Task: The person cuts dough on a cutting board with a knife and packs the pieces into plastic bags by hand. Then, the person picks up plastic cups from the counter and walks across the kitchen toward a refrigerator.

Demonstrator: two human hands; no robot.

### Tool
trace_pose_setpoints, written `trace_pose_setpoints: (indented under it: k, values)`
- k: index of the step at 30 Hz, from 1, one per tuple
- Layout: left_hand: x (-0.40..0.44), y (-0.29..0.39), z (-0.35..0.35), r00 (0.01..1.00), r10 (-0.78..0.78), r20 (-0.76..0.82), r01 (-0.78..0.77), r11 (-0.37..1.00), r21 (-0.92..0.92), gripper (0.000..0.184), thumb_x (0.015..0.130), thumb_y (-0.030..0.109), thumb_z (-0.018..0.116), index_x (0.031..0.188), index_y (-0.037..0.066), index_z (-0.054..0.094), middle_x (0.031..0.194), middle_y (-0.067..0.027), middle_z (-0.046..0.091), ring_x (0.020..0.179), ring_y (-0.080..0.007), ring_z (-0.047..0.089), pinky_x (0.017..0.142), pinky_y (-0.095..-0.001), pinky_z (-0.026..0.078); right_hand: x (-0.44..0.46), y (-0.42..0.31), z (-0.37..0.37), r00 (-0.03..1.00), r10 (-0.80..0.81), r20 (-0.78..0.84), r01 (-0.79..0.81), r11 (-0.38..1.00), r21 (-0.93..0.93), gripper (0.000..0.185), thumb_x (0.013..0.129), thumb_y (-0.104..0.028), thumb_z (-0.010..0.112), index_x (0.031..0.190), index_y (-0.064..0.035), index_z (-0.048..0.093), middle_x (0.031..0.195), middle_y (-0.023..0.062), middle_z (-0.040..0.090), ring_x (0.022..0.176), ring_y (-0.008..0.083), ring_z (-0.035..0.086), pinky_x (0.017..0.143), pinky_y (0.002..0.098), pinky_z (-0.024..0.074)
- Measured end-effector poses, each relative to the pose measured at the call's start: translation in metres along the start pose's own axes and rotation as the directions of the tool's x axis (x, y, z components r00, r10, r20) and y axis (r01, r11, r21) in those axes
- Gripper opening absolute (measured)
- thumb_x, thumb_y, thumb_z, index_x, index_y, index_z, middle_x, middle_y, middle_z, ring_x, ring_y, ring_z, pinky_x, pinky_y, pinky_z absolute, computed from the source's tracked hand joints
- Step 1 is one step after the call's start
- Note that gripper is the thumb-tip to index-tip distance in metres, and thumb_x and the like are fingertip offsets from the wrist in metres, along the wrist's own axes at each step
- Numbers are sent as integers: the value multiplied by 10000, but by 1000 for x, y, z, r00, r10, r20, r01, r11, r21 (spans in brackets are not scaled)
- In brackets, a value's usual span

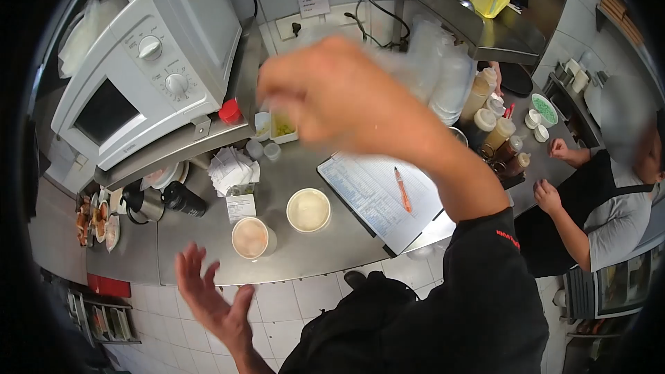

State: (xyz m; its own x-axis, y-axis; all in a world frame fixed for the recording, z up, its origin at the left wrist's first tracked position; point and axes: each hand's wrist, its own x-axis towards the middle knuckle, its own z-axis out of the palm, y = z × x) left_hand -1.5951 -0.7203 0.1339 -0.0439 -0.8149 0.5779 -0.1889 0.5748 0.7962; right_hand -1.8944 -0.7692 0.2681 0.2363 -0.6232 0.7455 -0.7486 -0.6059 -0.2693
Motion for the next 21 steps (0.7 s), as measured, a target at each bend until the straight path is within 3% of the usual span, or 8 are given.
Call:
trace_pose_setpoints:
  k: [4,7,9,13,15,17,19,21]
  values:
    - [34,16,49,977,136,164,-149,986,72,748,754,110,813,1380,-22,426,1370,-155,492,1225,-262,509,997,-378,413,-11,-46,16,960,-106,261,-78,791,607,124,800,-34,649,919,-4,669,777,123,676,690,255,673,640,341,517]
    - [30,10,44,946,-133,296,174,978,-119,419,850,44,713,1226,-36,546,1177,-111,612,1071,-184,578,929,-322,443,-13,-52,10,949,-54,311,-210,625,752,228,842,-74,680,1063,-19,696,954,80,730,773,162,696,693,304,544]
    - [23,13,34,926,-282,250,345,900,-265,219,882,3,649,1094,-38,616,1030,-75,653,938,-130,588,851,-283,463,-16,-31,-7,878,280,388,-478,522,707,255,860,-110,691,1102,-31,699,974,86,732,830,149,702,705,296,547]
    - [-2,-21,-34,951,-308,35,303,903,-304,145,942,36,545,1076,5,592,1012,-51,637,912,-97,570,838,-244,448,-34,124,4,823,564,-60,-566,811,-148,295,860,-142,667,1131,-29,699,999,184,721,874,296,715,805,390,557]
    - [-14,-39,-82,912,-403,-78,323,823,-467,376,932,149,604,1261,-4,507,1176,-92,624,961,-81,572,869,-213,441,-51,215,-10,806,578,-130,-538,622,-569,271,825,-161,670,1048,-12,708,999,222,701,999,372,671,894,466,521]
    - [-15,-13,-99,932,-352,-93,242,791,-562,106,978,63,534,882,45,576,829,-25,593,737,-113,541,657,-244,446,-54,264,-34,659,722,-212,-588,318,-744,238,817,-154,659,997,-6,707,1003,235,696,1029,371,660,896,482,516]
    - [-25,-8,-114,904,-390,-177,199,748,-633,112,963,72,538,852,64,549,812,-8,560,726,-101,512,661,-252,421,-76,337,-54,792,509,-338,-486,189,-854,214,815,-132,628,961,3,708,997,251,689,954,428,668,850,487,530]
    - [-33,1,-131,897,-401,-185,144,662,-736,87,944,106,566,887,41,569,847,-31,570,776,-124,534,717,-276,441,-75,352,-69,664,592,-458,-635,122,-763,215,840,-115,593,967,19,704,1027,257,686,977,437,663,841,495,530]
